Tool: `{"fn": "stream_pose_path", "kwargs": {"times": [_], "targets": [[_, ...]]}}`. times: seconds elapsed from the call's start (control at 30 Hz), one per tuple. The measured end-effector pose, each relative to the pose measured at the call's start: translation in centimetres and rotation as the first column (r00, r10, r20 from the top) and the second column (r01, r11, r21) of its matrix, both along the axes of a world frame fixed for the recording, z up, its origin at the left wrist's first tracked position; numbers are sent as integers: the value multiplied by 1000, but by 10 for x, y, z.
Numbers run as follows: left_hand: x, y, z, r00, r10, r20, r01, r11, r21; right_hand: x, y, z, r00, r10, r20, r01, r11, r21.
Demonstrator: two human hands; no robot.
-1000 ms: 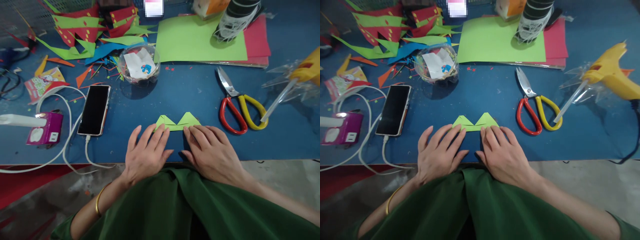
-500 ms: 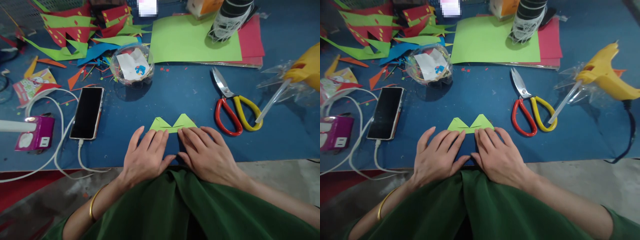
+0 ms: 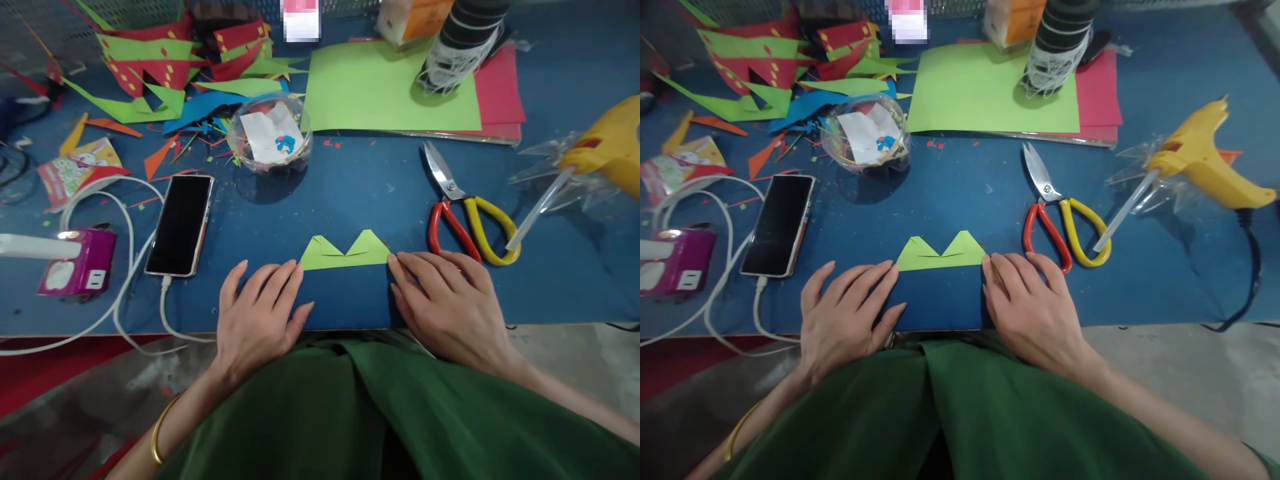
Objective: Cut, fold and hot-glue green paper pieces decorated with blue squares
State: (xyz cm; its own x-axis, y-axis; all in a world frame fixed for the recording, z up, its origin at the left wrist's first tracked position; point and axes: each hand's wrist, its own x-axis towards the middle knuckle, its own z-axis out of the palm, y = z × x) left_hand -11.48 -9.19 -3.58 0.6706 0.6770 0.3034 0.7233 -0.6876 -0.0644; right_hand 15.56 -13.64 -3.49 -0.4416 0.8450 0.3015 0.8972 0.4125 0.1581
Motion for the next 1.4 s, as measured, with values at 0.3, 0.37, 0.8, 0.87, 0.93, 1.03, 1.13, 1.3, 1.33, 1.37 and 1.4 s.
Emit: {"fn": "stream_pose_path", "kwargs": {"times": [0.3, 0.37, 0.8, 0.87, 0.93, 1.03, 1.13, 1.3, 1.33, 1.37, 1.4], "targets": [[19, 20, 2, 982, -148, 115, 150, 989, -4, -2, 20, 16, 997, 50, 62, -57, 992, 111], [25, 25, 2, 975, -194, 111, 198, 980, -31, -5, 25, 20, 985, 133, 106, -146, 982, 118], [32, 31, 0, 965, -248, 83, 243, 968, 67, -16, 53, 6, 938, 335, 92, -345, 929, 135], [35, 30, -1, 966, -227, 122, 219, 973, 74, -17, 52, 5, 942, 332, 53, -336, 928, 159], [38, 28, -2, 964, -209, 164, 200, 977, 70, -17, 49, 3, 949, 314, 3, -311, 937, 158], [42, 26, -4, 961, -188, 204, 180, 982, 57, -18, 44, -1, 961, 258, -99, -245, 962, 123], [43, 26, -4, 962, -140, 236, 140, 990, 14, -22, 42, -6, 955, 139, -262, -130, 990, 49], [42, 29, -4, 958, -28, 286, 67, 990, -127, -28, 44, -11, 857, -67, -511, 13, 994, -110], [42, 30, -5, 953, -6, 302, 55, 986, -157, -28, 45, -12, 843, -94, -530, 24, 990, -136], [42, 31, -5, 947, 16, 319, 46, 981, -186, -29, 45, -12, 833, -117, -541, 34, 986, -161], [42, 32, -6, 941, 36, 336, 39, 976, -213, -29, 45, -12, 826, -137, -547, 42, 982, -183]]}}
